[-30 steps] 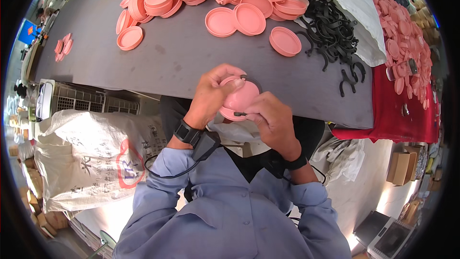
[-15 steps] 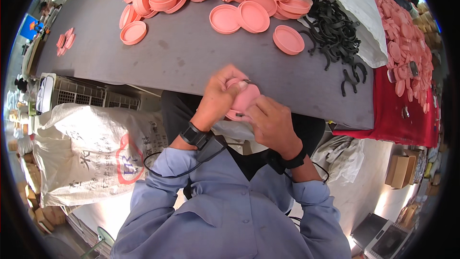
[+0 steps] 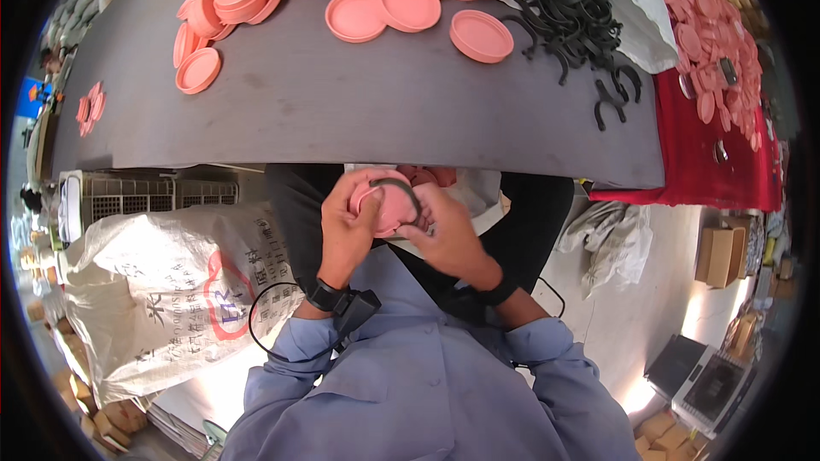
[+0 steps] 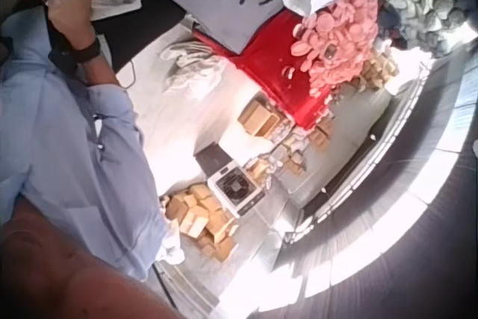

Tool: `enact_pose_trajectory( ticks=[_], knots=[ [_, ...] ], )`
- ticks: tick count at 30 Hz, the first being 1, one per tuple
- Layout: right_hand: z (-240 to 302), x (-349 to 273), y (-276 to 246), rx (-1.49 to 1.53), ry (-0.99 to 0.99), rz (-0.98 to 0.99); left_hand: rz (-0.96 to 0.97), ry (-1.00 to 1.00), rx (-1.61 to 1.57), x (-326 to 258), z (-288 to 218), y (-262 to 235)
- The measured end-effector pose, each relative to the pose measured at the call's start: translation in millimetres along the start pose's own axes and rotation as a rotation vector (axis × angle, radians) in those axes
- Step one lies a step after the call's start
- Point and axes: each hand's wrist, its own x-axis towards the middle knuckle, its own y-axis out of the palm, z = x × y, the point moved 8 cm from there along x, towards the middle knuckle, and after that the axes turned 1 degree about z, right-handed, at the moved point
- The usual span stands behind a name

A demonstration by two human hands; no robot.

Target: The recorder is assembling pink plastic lids with black rubber or plastic components.

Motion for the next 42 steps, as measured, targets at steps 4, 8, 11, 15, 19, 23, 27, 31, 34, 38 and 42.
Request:
enact_pose_trajectory(
  ticks=[4,8,11,15,19,23,27,31,34,38,42],
  knots=[
    [13,-14,30,-0.378,-0.288,-0.084,-0.026,-0.064,0.043,-12,60,10],
    [5,-9,8,-0.598,-0.241,-0.088,0.307,-0.476,-0.583,-6,79,30],
    [6,-16,21,-0.847,-0.33,-0.067,0.327,-0.532,-0.653,-6,86,43],
    [-18,-5,0,-0.896,-0.216,-0.102,0.315,-0.499,-0.447,14,105,52],
    [-58,-12,-41,-0.637,-0.075,-0.187,0.553,-0.336,0.331,30,96,44],
    [-32,-25,-93,-0.291,0.047,0.279,0.827,-0.388,0.04,43,-16,76],
    [30,6,-203,-0.295,0.009,-0.214,0.309,0.412,0.591,123,-106,98],
    [15,65,-286,-0.561,-0.072,-0.698,0.181,0.805,0.806,186,-87,144],
    [-3,95,-294,-0.809,-0.085,-0.817,0.153,0.896,0.88,204,-61,147],
    [-9,100,-280,-0.748,-0.041,-0.78,0.215,0.251,0.328,215,-36,113],
    [-17,83,-271,-0.671,-0.001,-0.763,0.222,-0.071,-0.202,183,-35,94]
  ],
)
